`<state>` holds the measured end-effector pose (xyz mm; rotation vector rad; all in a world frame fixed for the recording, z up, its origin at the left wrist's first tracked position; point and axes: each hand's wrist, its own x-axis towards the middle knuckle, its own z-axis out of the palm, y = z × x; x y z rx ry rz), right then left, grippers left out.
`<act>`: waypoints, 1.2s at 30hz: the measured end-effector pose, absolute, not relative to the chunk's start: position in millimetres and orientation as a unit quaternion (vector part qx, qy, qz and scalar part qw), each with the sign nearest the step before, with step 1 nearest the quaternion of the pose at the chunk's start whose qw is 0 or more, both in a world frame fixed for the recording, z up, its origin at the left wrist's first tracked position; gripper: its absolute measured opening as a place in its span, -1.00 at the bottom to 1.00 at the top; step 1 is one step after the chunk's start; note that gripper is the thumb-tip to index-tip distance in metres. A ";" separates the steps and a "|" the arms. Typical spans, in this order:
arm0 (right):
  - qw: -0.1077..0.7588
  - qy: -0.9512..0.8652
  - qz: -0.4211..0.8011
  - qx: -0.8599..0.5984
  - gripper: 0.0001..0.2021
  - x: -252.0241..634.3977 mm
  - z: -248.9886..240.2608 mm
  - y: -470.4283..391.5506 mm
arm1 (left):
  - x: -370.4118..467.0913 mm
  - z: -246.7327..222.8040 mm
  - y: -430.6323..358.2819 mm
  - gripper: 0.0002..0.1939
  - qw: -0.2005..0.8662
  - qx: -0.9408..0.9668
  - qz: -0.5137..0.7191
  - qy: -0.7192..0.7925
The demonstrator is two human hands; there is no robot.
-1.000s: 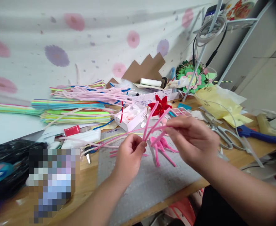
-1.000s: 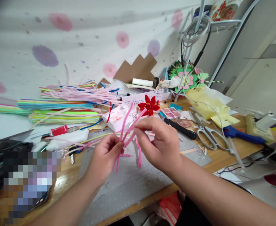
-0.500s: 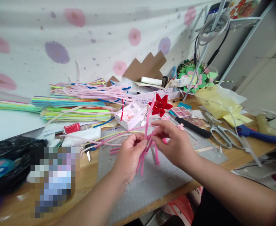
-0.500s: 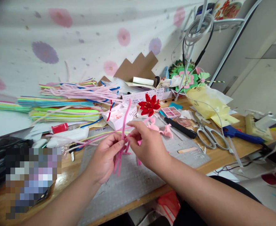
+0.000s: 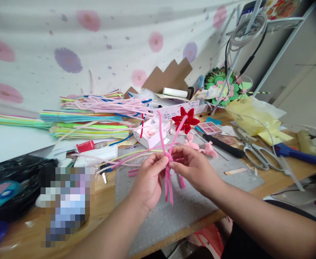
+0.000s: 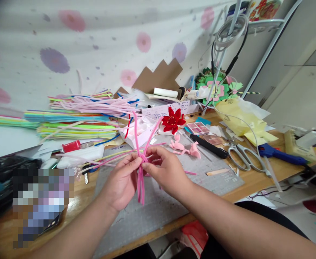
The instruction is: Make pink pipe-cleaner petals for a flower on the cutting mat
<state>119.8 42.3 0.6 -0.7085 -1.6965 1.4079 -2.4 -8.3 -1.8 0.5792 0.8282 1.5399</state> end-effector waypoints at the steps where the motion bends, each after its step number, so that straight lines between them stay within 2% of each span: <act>1: 0.393 -0.675 0.558 -0.280 -0.82 119.4 0.3 41.6 | -2.4 -1.2 -8.5 -0.92 0.600 0.254 0.668 0.360; 4: 0.378 -0.714 0.508 -0.298 -0.92 119.6 2.9 38.7 | -3.0 1.4 -9.3 -0.93 0.578 0.269 0.675 0.373; 8: 0.366 -0.799 0.375 -0.295 -0.85 123.6 8.8 35.8 | -4.7 4.8 -10.1 -0.90 0.556 0.295 0.671 0.391; 11: 0.353 -0.834 0.329 -0.267 -0.82 127.9 11.7 34.9 | -7.5 5.8 -9.1 -0.87 0.540 0.313 0.665 0.409; 16: 0.321 -0.862 0.295 -0.259 -0.84 132.8 14.8 33.8 | -14.5 7.3 -6.3 -0.85 0.571 0.372 0.598 0.423; 22: 0.304 -0.885 0.256 -0.242 -0.89 134.4 14.0 31.8 | -18.8 7.6 -5.8 -0.89 0.502 0.454 0.562 0.476; 32: 0.305 -0.888 0.262 -0.222 -0.87 138.0 10.9 32.8 | -26.4 10.9 -6.1 -0.86 0.536 0.481 0.510 0.472; 36: 0.319 -0.883 0.263 -0.221 -0.85 138.5 10.8 32.0 | -25.5 13.4 -6.9 -0.85 0.526 0.457 0.530 0.483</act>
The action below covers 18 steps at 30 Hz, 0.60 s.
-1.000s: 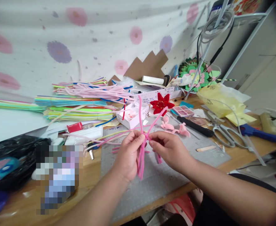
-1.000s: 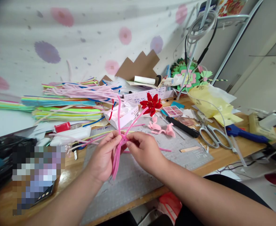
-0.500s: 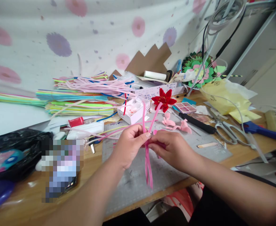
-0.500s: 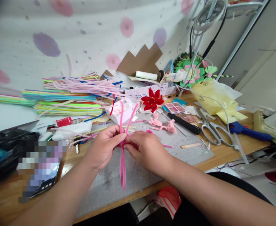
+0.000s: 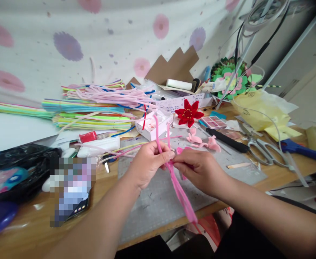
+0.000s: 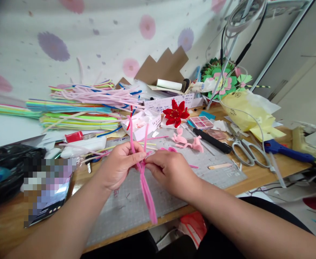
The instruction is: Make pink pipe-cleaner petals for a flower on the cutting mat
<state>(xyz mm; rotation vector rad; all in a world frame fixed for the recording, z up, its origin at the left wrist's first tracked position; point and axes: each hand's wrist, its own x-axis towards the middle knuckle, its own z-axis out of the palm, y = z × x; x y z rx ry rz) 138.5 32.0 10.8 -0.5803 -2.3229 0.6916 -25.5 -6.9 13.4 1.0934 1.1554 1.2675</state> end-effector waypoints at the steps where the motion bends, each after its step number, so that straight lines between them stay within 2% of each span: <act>1: 0.325 -0.881 0.264 -0.220 -0.85 138.8 10.9 32.0 | -25.2 13.5 -6.9 -0.83 0.528 0.448 0.534 0.485; 8: 0.331 -0.882 0.260 -0.210 -0.86 140.2 9.7 32.3 | -25.0 8.3 -5.6 -0.79 0.582 0.433 0.510 0.461; 18: 0.289 -0.904 0.239 -0.208 -0.87 150.6 15.1 27.2 | -35.1 6.2 -0.8 -0.78 0.466 0.430 0.529 0.565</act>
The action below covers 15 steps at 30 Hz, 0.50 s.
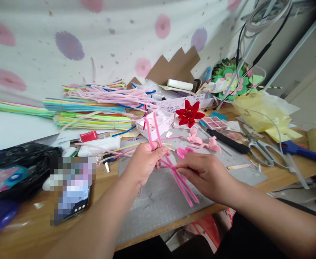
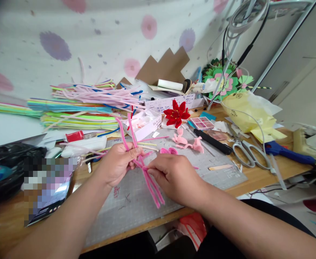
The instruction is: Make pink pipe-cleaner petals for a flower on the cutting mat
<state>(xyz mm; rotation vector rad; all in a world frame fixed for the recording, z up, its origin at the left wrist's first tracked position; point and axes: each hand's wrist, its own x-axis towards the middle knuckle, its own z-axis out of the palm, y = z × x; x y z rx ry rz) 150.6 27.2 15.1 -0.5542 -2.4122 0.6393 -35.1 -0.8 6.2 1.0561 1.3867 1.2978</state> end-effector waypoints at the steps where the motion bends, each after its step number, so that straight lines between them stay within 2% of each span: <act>1: 0.284 -0.908 0.225 -0.210 -0.86 151.3 15.0 26.4 | -35.4 5.9 -0.6 -0.78 0.462 0.427 0.534 0.565; 5: 0.272 -0.913 0.202 -0.229 -0.85 152.7 12.3 26.3 | -35.2 5.0 -0.5 -0.76 0.456 0.411 0.556 0.561; 10: 0.249 -0.895 0.291 -0.230 -0.87 151.1 8.9 30.1 | -32.8 5.8 -3.2 -0.75 0.428 0.440 0.536 0.580; 15: 0.234 -0.849 0.398 -0.256 -0.74 140.3 4.1 24.0 | -26.6 8.6 -7.0 -0.74 0.411 0.446 0.554 0.570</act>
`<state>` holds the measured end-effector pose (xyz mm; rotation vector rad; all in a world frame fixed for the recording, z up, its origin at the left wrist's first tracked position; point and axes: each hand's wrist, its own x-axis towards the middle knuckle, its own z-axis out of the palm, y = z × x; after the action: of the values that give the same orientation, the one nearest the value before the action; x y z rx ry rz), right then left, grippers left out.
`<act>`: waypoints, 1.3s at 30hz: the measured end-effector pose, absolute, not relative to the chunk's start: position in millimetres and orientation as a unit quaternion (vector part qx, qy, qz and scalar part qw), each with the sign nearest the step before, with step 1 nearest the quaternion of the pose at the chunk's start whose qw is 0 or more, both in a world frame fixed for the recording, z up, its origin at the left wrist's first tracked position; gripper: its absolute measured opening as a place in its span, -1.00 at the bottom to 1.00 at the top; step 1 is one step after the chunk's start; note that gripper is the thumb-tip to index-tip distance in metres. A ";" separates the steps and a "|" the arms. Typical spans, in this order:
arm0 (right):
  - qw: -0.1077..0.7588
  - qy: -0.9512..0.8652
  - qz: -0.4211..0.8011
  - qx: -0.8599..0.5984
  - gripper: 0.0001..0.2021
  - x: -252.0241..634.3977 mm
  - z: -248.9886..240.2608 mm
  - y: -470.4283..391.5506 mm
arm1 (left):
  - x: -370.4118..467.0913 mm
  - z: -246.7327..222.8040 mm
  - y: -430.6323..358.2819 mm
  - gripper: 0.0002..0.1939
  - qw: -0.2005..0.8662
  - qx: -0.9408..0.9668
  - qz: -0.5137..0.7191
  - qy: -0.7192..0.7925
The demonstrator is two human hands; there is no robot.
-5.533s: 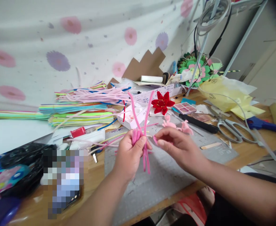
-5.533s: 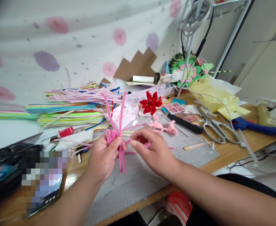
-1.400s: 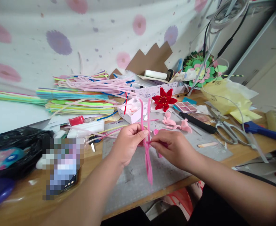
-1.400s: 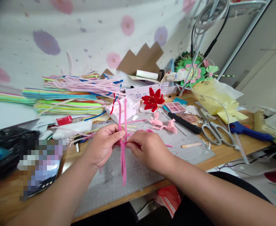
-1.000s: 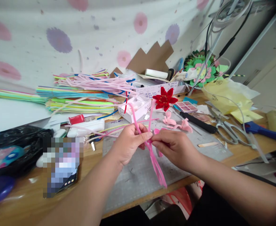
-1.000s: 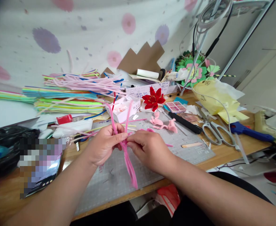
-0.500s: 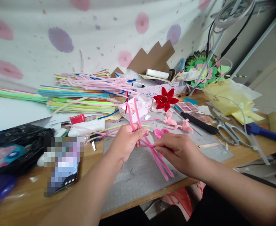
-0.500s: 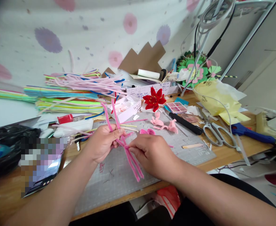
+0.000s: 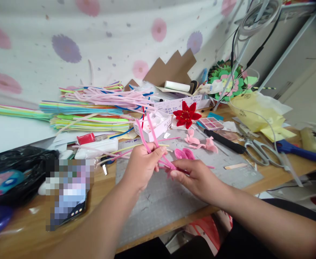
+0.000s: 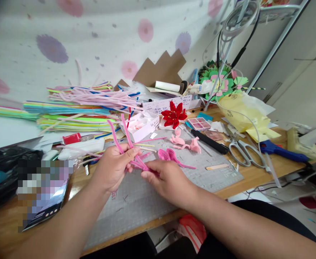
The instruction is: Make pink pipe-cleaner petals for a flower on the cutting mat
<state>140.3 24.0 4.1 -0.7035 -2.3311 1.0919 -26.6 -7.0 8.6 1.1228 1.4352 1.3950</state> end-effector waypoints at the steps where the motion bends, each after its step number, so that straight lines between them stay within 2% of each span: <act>1: 0.232 -0.831 0.428 -0.269 -0.72 137.3 2.4 22.1 | -25.5 9.3 -7.5 -0.75 0.421 0.430 0.572 0.557; 5: 0.260 -0.762 0.517 -0.289 -0.74 128.4 -2.7 18.0 | -21.1 10.5 -9.1 -0.78 0.481 0.406 0.615 0.475; 10: 0.328 -0.739 0.515 -0.285 -0.75 123.8 -2.5 19.9 | -12.6 3.8 -10.5 -0.85 0.504 0.440 0.577 0.468; 15: 0.301 -0.760 0.492 -0.298 -0.74 122.1 -2.7 20.6 | -7.1 0.7 -11.9 -0.91 0.489 0.417 0.605 0.470; 20: 0.242 -0.862 0.367 -0.251 -0.77 139.0 -0.4 35.9 | -14.7 7.5 -8.4 -0.89 0.503 0.371 0.635 0.454; 22: 0.236 -0.880 0.302 -0.280 -0.76 148.3 -1.7 47.0 | -19.2 8.4 -5.3 -0.89 0.496 0.362 0.646 0.454; 26: 0.146 -0.916 0.183 -0.326 -0.80 157.3 -14.2 62.2 | -22.1 5.0 -1.3 -0.89 0.495 0.379 0.622 0.474; 29: 0.110 -0.947 0.088 -0.290 -0.74 155.6 -24.1 65.1 | -19.0 1.8 -1.4 -0.89 0.517 0.393 0.596 0.473; 33: 0.094 -0.970 -0.017 -0.225 -0.82 154.7 -22.2 67.4 | -15.0 -1.3 -2.0 -0.89 0.550 0.384 0.577 0.466; 35: 0.111 -0.972 0.001 -0.209 -0.82 157.8 -12.8 67.6 | -14.1 -2.8 -1.8 -0.88 0.553 0.382 0.565 0.479; 39: 0.182 -0.953 0.130 -0.206 -0.87 167.1 11.8 63.7 | -13.3 -4.3 -2.0 -0.84 0.539 0.415 0.515 0.522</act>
<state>167.1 63.7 11.8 -0.5812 -2.6889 0.3657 -13.3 -2.0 -4.3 0.9856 1.2408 1.2241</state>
